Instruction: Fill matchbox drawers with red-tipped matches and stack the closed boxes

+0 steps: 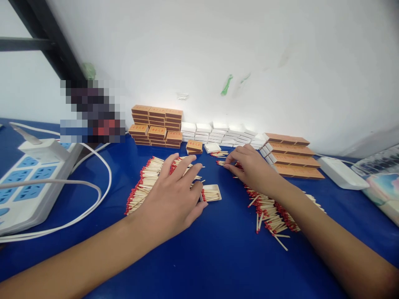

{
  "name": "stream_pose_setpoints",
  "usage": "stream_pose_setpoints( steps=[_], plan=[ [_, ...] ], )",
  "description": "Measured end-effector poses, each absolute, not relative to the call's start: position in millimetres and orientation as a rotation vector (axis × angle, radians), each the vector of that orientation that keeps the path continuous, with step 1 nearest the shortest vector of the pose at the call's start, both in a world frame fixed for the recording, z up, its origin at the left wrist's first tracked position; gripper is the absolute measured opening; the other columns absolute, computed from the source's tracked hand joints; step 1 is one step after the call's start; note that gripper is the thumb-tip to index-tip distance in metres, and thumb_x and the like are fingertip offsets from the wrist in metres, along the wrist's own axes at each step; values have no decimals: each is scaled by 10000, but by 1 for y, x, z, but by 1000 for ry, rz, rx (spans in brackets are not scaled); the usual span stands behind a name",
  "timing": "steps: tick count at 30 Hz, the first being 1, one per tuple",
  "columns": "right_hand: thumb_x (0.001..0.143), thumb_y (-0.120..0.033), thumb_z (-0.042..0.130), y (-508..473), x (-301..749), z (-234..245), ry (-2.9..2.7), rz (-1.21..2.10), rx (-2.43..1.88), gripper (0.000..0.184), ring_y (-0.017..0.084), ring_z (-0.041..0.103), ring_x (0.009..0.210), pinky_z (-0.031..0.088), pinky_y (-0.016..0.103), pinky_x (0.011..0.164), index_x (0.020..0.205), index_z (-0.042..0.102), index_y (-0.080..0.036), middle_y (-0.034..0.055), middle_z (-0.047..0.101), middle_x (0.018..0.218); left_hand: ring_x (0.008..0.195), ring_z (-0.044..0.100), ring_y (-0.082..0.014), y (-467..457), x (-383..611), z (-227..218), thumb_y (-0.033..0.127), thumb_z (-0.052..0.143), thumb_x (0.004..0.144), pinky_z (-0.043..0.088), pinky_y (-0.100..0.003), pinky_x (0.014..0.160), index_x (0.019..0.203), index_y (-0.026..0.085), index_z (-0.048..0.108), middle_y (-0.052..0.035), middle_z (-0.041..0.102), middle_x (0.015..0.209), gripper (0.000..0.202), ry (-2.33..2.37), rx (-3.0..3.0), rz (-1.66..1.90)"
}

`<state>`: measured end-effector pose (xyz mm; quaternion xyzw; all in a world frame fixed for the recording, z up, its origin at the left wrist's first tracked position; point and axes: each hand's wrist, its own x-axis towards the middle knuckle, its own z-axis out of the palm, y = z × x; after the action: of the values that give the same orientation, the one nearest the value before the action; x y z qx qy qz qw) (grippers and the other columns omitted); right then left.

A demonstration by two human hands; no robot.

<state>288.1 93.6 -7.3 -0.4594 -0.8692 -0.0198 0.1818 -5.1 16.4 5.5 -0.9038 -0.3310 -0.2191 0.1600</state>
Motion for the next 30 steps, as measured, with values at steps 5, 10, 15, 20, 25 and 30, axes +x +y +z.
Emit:
stream_pose_setpoints(
  steps=[5, 10, 15, 20, 25, 30],
  plan=[
    [1052, -291, 629, 94, 288, -10, -2446, -44, -1293, 139, 323, 582, 968, 482, 469, 866, 939, 685, -231, 118, 701, 941, 1472, 583, -428, 16, -5, 5, 421, 751, 991, 421, -702, 1248, 991, 154, 823, -186, 743, 1429, 277, -951, -2586, -616],
    [1059, -289, 599, 97, 290, -14, -2451, -31, -1285, 175, 316, 572, 948, 479, 477, 874, 913, 673, -228, 116, 687, 929, 1462, 593, -423, 17, -5, 5, 426, 751, 994, 431, -688, 1242, 989, 167, 828, -183, 748, 1424, 271, -950, -2579, -625],
    [1081, -278, 588, 85, 283, -1, -2454, 53, -1234, 165, 306, 563, 951, 476, 470, 879, 937, 654, -232, 114, 693, 965, 1460, 599, -427, 17, -6, 6, 421, 731, 1006, 432, -690, 1244, 1017, 154, 828, -180, 748, 1428, 284, -972, -2574, -633],
    [1116, -298, 577, 53, 256, 17, -2500, 224, -1153, 166, 295, 564, 1002, 477, 432, 870, 981, 652, -237, 93, 693, 994, 1456, 601, -431, 17, -5, 5, 423, 738, 1001, 447, -689, 1235, 1049, 141, 828, -185, 744, 1429, 300, -1004, -2564, -644],
    [1102, -216, 591, 35, 237, 19, -2567, 176, -1060, 130, 279, 557, 985, 448, 436, 881, 982, 641, -225, 87, 716, 1042, 1444, 612, -429, 17, -5, 5, 407, 742, 999, 446, -688, 1242, 1039, 135, 827, -188, 749, 1411, 288, -1009, -2565, -662],
    [1095, -265, 610, 51, 253, 17, -2449, 91, -1097, 133, 289, 576, 970, 462, 451, 881, 991, 688, -233, 92, 718, 983, 1456, 603, -432, 17, -5, 6, 410, 737, 1002, 442, -693, 1244, 1024, 134, 824, -183, 750, 1417, 290, -1003, -2575, -657]
  ],
)
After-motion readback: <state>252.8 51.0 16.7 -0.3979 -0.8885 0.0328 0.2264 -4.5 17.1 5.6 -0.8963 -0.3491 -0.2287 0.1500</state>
